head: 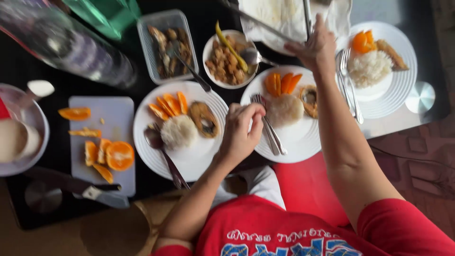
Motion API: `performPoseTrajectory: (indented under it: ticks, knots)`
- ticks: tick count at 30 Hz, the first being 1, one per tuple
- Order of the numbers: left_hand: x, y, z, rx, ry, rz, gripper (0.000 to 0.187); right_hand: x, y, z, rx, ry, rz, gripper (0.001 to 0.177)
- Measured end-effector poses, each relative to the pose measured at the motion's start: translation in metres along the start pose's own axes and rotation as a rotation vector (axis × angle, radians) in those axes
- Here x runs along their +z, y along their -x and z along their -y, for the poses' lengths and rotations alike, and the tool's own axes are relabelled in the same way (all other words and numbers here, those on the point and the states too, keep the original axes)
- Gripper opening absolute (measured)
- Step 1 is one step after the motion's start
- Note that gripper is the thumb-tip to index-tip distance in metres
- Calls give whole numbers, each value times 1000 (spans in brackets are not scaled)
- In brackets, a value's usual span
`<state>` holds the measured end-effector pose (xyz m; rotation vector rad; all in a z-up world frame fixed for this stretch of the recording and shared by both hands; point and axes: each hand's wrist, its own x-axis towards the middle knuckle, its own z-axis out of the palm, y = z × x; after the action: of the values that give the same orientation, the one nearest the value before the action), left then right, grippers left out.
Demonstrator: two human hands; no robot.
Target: Serving rice, fried fish, meat stew, and sliced oranges onto three separate plates at a table.
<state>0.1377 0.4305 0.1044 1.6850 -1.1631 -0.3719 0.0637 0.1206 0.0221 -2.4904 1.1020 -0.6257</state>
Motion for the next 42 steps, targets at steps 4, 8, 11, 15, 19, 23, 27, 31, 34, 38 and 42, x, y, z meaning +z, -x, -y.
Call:
performPoseTrajectory:
  ticks: [4,8,11,15,19,23,27,31,34,38,42]
  knots:
    - [-8,-2,9,-23,31,-4,10,18,-13,3,201,101,189,124]
    - [-2,-18,10,-51,30,40,9,47,-14,-26,88,88,117,116]
    - [17,-34,6,-35,31,79,9,38,-8,-40,20,112,50,101]
    - [58,-56,-15,-13,54,61,8,-53,40,-40,-24,-9,10,76]
    - [107,-79,-35,-33,89,86,8,-192,133,-48,329,-72,-21,66]
    - [170,-102,-36,-34,131,130,8,-283,222,-82,271,267,-78,49]
    - [234,-123,-33,-8,111,136,8,-316,277,-132,485,511,59,56]
    - [278,-138,-35,-15,89,125,10,-317,289,-169,365,659,121,65]
    - [296,-139,-37,-44,70,148,11,-313,279,-185,361,649,176,66]
    - [306,-141,-45,-95,54,204,11,-310,266,-200,316,634,173,65]
    - [310,-143,-47,-138,51,243,12,-306,260,-207,227,629,115,57]
